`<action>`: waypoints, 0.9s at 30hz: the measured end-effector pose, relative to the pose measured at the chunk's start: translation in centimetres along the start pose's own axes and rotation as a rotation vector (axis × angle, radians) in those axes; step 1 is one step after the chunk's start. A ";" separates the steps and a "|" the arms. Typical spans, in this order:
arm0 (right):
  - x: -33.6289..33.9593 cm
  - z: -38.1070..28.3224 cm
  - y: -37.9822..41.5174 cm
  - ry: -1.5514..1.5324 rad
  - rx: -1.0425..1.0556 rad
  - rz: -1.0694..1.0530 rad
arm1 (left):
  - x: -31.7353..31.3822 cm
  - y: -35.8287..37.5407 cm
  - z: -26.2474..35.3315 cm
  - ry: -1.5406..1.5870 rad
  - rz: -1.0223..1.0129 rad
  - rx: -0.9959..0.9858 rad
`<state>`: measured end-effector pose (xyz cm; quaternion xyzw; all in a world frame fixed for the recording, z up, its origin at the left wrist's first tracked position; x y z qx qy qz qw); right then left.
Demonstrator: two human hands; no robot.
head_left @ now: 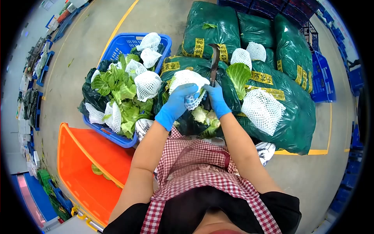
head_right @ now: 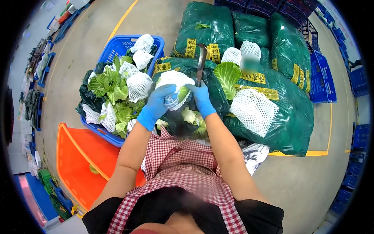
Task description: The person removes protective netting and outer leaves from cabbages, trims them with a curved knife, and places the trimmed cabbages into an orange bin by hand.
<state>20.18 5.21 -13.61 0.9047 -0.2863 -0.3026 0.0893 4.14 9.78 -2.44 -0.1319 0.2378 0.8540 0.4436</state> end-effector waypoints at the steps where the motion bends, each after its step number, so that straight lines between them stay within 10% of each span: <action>1: -0.1 -0.3 -0.1 -0.056 -0.077 -0.044 | 1.1 0.0 -0.3 0.024 -0.105 -0.003; 2: -0.5 0.3 -0.7 -0.059 0.043 -0.041 | 1.8 -0.1 -0.6 0.048 -0.210 -0.005; 3: -0.6 -0.2 -0.6 0.046 -0.045 -0.061 | 0.3 -1.0 -0.7 -0.130 0.187 -0.013; 5: -3.5 -1.8 0.4 0.246 0.077 0.022 | 2.9 -3.6 -1.8 -0.077 0.330 -0.116; 9: -6.8 -5.2 0.6 -0.240 0.055 0.074 | 5.8 -2.3 -1.7 -0.142 0.603 -0.197; 10: -7.3 -6.2 0.5 -0.159 0.056 0.029 | 8.4 -3.5 -4.4 -0.466 0.566 -0.330; 11: -7.6 -6.9 -0.2 -0.078 0.066 -0.020 | 8.6 -3.2 -6.5 -0.727 0.713 -0.060; 13: -7.8 -7.1 -2.2 0.037 0.135 0.014 | 10.1 -3.7 -10.7 -1.552 0.668 -0.405; 16: -11.4 -9.5 -0.8 0.005 0.217 0.067 | 9.4 -3.1 -10.2 -0.840 0.600 -0.378; 20: -19.5 -10.2 -1.5 0.127 0.518 -0.211 | 6.2 1.8 -10.9 -1.745 0.792 0.126; 25: -30.0 -6.8 -0.4 0.237 0.044 -0.895 | 5.1 -0.9 -13.3 -1.244 1.179 0.149; 27: -29.1 -6.4 0.5 0.820 0.324 -0.773 | 5.7 -2.6 -13.2 -1.117 1.285 0.283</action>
Point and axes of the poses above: each hand's wrist, its own y-axis away from the middle knuckle, its own x-axis out of the back of the hand, z = x × y, the point moved 1 cm from there along -y, towards the middle knuckle, and after that the axes turned 13 degrees about -y, right-handed, at the moved point
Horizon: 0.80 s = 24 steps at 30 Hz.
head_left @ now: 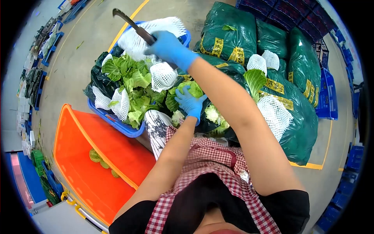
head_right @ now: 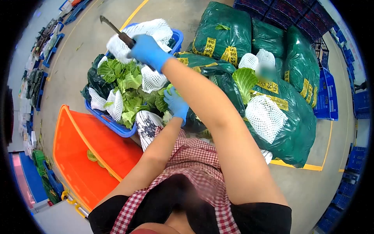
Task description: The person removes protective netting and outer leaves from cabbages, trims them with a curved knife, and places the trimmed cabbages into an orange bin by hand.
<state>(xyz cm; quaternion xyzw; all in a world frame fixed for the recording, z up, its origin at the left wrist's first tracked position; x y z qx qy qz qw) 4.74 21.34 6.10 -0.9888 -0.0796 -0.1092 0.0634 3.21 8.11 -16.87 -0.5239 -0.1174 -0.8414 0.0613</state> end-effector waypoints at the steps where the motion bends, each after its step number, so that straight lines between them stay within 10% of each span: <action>1: 0.0 1.7 1.1 0.112 0.097 0.107 | 0.4 -0.3 0.3 -0.004 0.022 0.009; 4: 3.2 5.3 7.5 0.072 0.071 0.217 | 1.0 -1.2 -0.8 -0.005 -0.017 -0.176; 10: 8.3 12.8 22.5 -0.215 -0.629 0.308 | 0.9 -5.1 -9.6 0.357 0.022 -0.615; 15: 5.1 16.6 30.4 -0.264 -0.713 0.327 | 2.3 -8.0 -12.4 1.271 -0.632 0.167; 24: 1.8 17.5 30.4 0.071 -0.379 0.419 | 0.1 -3.9 -10.1 1.543 -1.046 0.297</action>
Point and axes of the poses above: each hand's wrist, its own y-axis away from the middle knuckle, its own x-axis out of the back of the hand, z = x × y, the point moved 1 cm from there along -y, towards the middle knuckle, and after that the axes turned 13 degrees about -y, right-handed, at the moved point
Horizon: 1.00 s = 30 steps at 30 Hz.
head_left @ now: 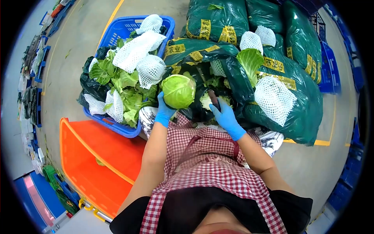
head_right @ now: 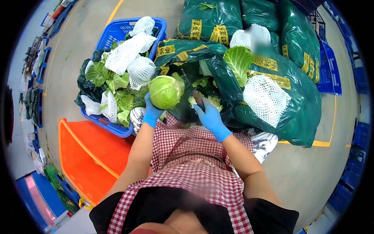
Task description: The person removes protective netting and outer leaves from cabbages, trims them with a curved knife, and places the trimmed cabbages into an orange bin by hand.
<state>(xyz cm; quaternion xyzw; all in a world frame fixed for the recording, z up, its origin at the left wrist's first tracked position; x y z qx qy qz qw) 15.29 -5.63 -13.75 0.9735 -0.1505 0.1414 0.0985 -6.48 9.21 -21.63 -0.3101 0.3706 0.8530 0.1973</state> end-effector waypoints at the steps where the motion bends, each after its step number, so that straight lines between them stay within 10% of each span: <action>1: 0.0 -0.8 -0.2 0.029 -0.043 -0.010 | 0.1 -0.7 -0.6 -0.050 0.039 0.053; 7: -3.5 2.4 -0.1 0.211 -0.028 -0.010 | -3.1 -0.8 1.4 -0.620 0.674 0.106; 10: -4.4 1.4 0.1 0.262 -0.101 -0.085 | -3.3 -1.4 2.6 -1.349 0.309 -0.607; 12: -4.7 1.1 0.5 0.301 -0.090 -0.102 | -6.0 -0.3 2.0 -1.940 0.299 -0.285; 30: -4.7 3.6 -2.8 0.276 -0.104 -0.102 | -7.0 -0.5 -0.1 -1.950 0.572 -0.458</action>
Point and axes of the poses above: each hand's wrist, its own y-axis away from the middle knuckle, its own x-axis out of the back of the hand, z = x × y, the point moved 1 cm from there along -y, towards the middle knuckle, and after that the axes turned 13 degrees about -y, right-handed, at the moved point
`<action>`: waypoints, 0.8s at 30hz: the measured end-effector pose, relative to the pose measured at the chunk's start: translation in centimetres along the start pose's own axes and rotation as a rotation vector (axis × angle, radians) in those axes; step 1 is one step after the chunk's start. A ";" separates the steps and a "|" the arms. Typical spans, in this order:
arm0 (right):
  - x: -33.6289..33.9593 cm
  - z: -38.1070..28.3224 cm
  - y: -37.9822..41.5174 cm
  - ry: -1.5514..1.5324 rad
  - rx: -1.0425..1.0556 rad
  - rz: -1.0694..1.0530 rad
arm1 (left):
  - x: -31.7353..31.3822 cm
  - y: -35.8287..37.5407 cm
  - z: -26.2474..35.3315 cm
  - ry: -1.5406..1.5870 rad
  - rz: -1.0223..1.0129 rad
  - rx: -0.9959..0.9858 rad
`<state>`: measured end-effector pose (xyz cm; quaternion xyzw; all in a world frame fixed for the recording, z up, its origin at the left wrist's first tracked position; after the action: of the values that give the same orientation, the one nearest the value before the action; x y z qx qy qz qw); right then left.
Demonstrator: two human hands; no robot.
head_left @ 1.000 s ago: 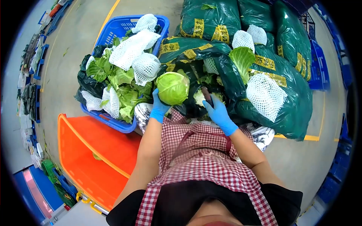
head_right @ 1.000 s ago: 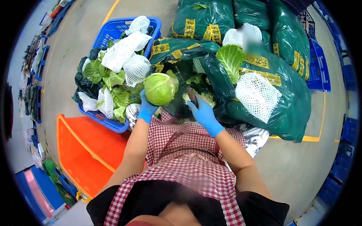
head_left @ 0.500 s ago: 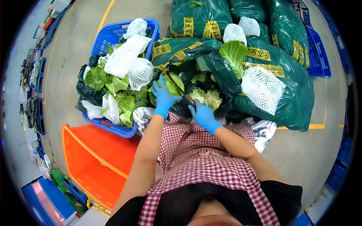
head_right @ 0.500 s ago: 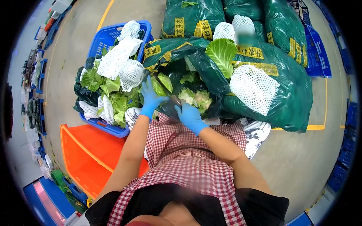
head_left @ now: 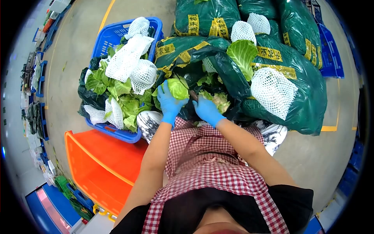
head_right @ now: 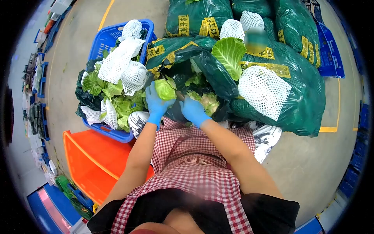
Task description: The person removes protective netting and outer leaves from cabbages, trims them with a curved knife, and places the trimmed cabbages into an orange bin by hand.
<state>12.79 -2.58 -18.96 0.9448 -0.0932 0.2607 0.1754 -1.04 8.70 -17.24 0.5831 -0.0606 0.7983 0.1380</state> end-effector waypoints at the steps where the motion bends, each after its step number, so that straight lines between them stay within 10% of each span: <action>1: -0.1 0.2 -0.6 -0.006 -0.016 -0.019 | 0.2 -0.5 0.1 0.006 0.020 -0.012; 17: -2.5 5.0 3.0 -0.166 -0.009 0.091 | -0.8 0.8 -4.9 0.360 0.076 -0.122; 21: -0.8 1.2 1.1 -0.979 -0.314 0.068 | 0.0 0.7 -7.6 1.160 -0.037 0.180; 24: 0.7 -1.8 0.3 -1.007 -0.291 -0.015 | 0.3 1.5 -9.3 1.678 -0.325 0.503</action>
<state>12.48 -2.27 -17.08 0.9195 -0.1946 -0.2427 0.2401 -10.07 9.74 -19.82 -0.1789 0.3210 0.9227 0.1162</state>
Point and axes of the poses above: each hand's wrist, its own y-axis away from the middle knuckle, its own x-axis out of the back of the hand, z = x × y, the point moved 1 cm from there along -y, towards the middle knuckle, and after that the axes turned 13 degrees about -y, right-handed, at the moved point
